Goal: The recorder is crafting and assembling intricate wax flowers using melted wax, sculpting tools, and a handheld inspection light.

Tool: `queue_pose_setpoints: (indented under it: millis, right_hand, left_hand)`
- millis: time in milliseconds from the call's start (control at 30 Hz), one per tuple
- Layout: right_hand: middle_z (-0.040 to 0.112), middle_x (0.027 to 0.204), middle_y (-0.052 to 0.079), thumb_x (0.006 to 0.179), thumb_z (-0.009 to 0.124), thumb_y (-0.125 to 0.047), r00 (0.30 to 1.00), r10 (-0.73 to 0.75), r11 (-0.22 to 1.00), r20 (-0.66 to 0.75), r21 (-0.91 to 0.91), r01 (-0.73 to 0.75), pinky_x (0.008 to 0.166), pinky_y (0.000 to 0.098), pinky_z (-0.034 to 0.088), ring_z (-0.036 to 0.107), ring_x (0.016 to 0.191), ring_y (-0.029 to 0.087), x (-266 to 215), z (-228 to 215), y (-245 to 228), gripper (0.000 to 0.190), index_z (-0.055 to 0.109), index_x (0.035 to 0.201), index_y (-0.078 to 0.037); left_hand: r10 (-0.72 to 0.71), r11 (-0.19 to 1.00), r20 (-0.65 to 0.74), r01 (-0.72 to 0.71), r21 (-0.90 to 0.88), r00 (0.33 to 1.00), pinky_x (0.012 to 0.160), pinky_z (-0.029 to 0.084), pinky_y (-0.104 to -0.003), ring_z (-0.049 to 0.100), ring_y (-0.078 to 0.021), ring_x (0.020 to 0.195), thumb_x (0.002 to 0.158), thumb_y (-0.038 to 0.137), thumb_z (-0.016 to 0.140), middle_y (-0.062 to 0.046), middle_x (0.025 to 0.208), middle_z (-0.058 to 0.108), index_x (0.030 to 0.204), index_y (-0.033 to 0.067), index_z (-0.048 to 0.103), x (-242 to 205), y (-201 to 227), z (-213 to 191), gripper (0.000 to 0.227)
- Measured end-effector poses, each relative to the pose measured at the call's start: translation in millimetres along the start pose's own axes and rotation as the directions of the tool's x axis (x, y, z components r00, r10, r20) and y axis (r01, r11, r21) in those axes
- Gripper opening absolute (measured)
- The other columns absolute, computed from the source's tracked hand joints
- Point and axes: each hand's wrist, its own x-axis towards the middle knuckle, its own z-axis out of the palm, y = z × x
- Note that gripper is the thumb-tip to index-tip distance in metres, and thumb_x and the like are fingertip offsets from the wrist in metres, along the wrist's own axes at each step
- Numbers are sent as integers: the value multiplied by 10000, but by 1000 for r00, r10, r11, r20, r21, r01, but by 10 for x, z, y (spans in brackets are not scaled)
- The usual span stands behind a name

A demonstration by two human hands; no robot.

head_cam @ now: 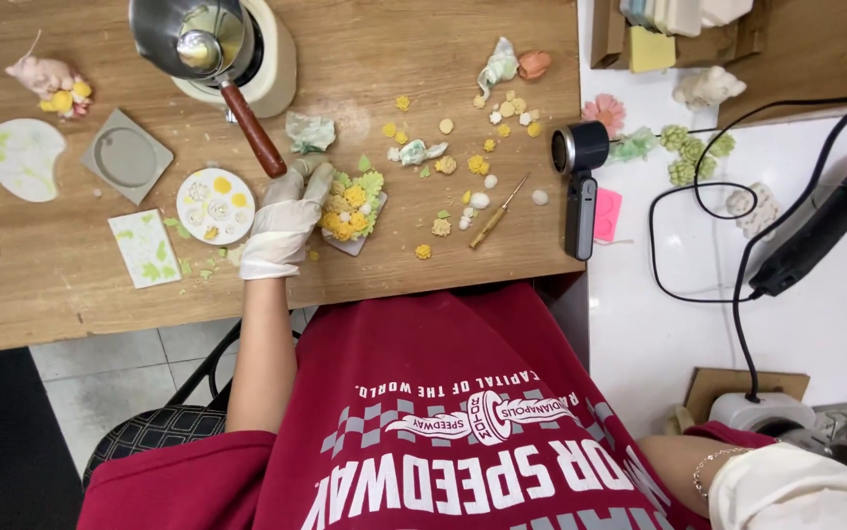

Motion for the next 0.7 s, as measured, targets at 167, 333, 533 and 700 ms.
queue_pose_setpoints:
  millis: [167,333,533,700]
  right_hand:
    - [722,1104,127,1168,578,-121,994,-91,992,-66,-91,85,955,343,592,707,991,178,326,-77,192,148,652,1241,-16]
    - [728,1136,136,1181,580,-96,980,-159,973,-116,-187,135,976,350,604,717,1018,183,689,-357,1541,116,661,1213,-19]
    - [745,1124,43,978,724,-155,997,58,735,-41,-674,-71,940,336,561,703,1001,144,1311,-271,2557,155,748,1123,-108]
    - [667,1128,44,834,755,-441,952,273,86,139,-989,120,1013,498,260,475,1186,270,1729,-167,3173,380,755,1172,-267]
  left_hand:
    - [73,991,33,-76,111,997,882,522,-378,682,-293,1005,1006,384,600,-195,1066,727,1280,34,663,63,36,-61,449]
    - [69,967,82,-87,241,994,915,519,-393,695,-308,1071,1004,422,591,-190,1153,720,1250,52,684,64,150,-34,453]
    - [105,963,96,-125,241,990,934,516,-410,682,-338,1092,988,429,595,-204,1198,697,1248,30,676,76,88,-67,483]
    - [245,913,43,-245,327,969,985,500,-459,641,-415,1155,1002,335,621,-276,1241,660,1397,9,585,-96,-158,-151,513]
